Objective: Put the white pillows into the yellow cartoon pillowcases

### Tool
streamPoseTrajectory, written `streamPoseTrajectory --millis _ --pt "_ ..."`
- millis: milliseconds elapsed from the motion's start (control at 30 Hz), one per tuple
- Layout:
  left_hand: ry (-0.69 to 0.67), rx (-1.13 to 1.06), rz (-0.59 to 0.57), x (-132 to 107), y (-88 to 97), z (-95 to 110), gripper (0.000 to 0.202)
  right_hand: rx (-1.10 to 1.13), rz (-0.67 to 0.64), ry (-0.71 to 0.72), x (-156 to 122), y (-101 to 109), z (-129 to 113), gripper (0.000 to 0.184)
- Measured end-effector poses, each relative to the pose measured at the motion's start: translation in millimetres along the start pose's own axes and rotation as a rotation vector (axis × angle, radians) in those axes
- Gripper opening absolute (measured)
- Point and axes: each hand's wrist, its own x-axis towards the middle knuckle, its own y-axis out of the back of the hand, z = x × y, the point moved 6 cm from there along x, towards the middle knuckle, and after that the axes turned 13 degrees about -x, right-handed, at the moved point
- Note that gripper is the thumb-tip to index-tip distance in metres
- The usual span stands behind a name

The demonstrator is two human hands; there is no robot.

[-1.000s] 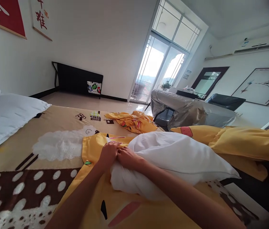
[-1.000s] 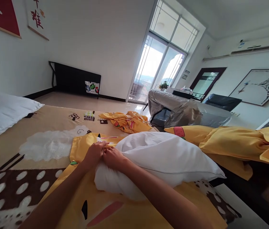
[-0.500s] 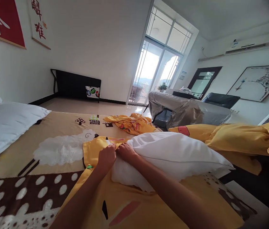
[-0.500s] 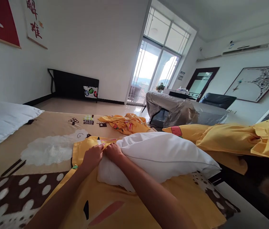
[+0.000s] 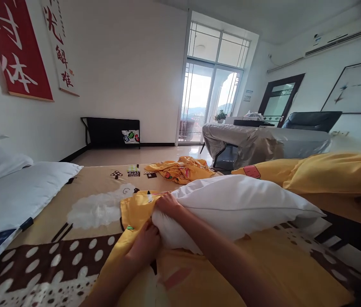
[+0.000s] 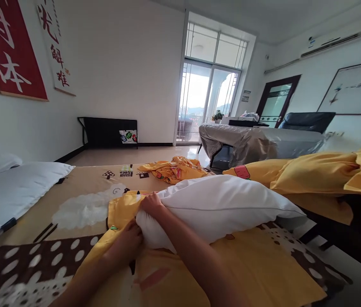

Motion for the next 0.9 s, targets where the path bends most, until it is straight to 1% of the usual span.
streamPoseTrajectory --millis 67,133,267,367,433,467,533,567,600,667,767,833,900 --pt "0.032 0.049 0.067 -4 -5.1 -4 0.039 -0.002 0.001 -0.005 2 0 2 0.025" --pt "0.027 0.063 0.109 -7 -4.0 -5 0.047 -0.012 -0.001 -0.023 3 -1 6 0.024" --pt "-0.003 -0.011 0.088 -10 4.7 1 0.040 -0.042 -0.005 -0.058 8 1 18 0.021" --pt "-0.030 -0.096 0.071 -14 10.9 19 0.029 -0.058 0.021 -0.075 16 10 29 0.023" --pt "-0.066 -0.167 0.026 -17 14.0 36 0.028 -0.074 0.068 -0.092 23 18 37 0.020" --pt "-0.084 -0.202 0.023 -19 18.0 43 0.029 -0.085 0.102 -0.101 26 22 40 0.020" --pt "-0.110 -0.257 0.073 -21 31.2 51 0.030 -0.111 0.185 -0.123 30 28 45 0.026" --pt "-0.107 -0.270 0.115 -22 38.8 51 0.029 -0.125 0.228 -0.136 30 29 46 0.029" --pt "-0.098 -0.271 0.148 -22 45.2 49 0.027 -0.138 0.267 -0.148 30 28 45 0.031" --pt "-0.082 -0.256 0.177 -21 52.3 43 0.021 -0.155 0.326 -0.164 27 23 38 0.031" --pt "-0.078 -0.239 0.202 -20 54.8 36 0.018 -0.168 0.386 -0.170 17 14 19 0.029" --pt "-0.048 -0.240 0.232 -21 56.8 34 0.014 -0.182 0.426 -0.179 6 15 7 0.031" --pt "-0.006 -0.250 0.258 -23 61.1 33 0.009 -0.172 0.472 -0.165 -12 19 -4 0.032"
